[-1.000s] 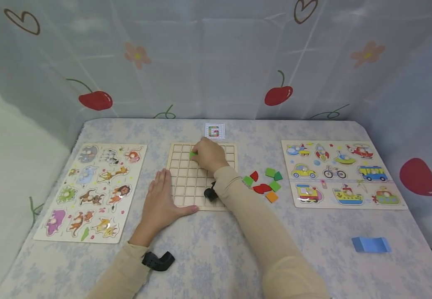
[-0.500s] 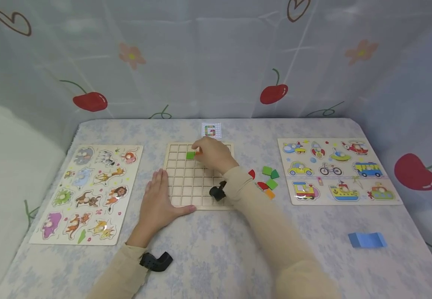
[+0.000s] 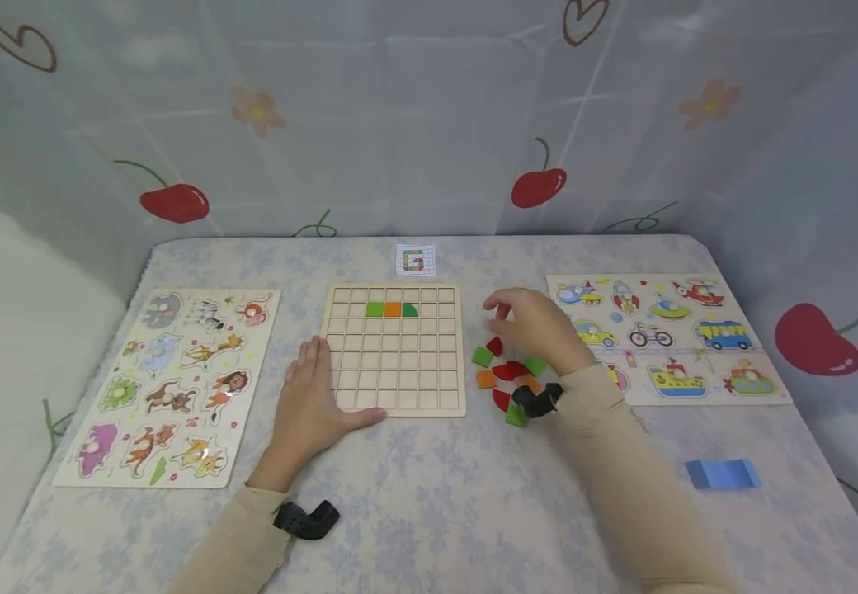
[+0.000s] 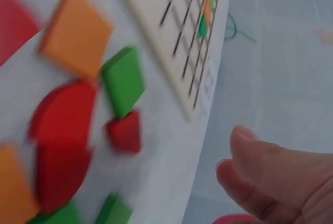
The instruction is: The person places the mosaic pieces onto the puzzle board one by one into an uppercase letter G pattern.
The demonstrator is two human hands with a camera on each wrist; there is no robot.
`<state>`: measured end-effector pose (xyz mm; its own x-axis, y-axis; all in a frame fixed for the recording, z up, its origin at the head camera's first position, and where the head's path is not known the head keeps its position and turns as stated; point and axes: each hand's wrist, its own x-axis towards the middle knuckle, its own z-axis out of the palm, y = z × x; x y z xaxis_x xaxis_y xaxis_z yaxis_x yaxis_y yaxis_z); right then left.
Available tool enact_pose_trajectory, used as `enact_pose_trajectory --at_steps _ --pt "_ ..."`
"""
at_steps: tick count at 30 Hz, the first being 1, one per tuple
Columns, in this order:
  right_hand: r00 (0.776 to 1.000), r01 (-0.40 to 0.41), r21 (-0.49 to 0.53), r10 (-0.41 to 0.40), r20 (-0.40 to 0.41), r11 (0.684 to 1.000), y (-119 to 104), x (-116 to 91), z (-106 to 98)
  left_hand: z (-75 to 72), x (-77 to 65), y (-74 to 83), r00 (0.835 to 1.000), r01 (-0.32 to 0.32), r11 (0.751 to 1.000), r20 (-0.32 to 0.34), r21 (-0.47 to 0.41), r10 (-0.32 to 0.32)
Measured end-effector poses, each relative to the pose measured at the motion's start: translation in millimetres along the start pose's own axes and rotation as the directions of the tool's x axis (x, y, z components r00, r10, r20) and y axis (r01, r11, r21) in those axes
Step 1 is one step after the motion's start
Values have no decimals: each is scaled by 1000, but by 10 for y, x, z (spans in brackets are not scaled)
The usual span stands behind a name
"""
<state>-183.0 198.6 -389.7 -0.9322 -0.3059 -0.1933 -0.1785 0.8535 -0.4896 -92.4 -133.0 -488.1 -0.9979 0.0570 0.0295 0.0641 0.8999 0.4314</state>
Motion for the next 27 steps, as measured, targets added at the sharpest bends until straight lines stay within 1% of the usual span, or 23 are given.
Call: enact_pose_trajectory --at_steps 5,11,15,21,27 --pt "998 -60 -61 61 14 996 260 -155 -26 -21 -12 -19 1000 10 1000 -1 7 -9" --pt "995 -94 -115 97 24 989 459 -252 7 -15 -23 -53 1000 18 1000 1 19 -18" --pt "992 -116 -134 122 40 984 517 -279 9 -7 -17 -51 1000 16 1000 0 22 -16" --pt "993 -108 -150 115 40 983 585 -300 3 16 2 -37 1000 -6 1000 -10 13 6" --pt "988 -144 -105 149 40 984 642 -292 13 23 9 -30 1000 -10 1000 -11 13 10"
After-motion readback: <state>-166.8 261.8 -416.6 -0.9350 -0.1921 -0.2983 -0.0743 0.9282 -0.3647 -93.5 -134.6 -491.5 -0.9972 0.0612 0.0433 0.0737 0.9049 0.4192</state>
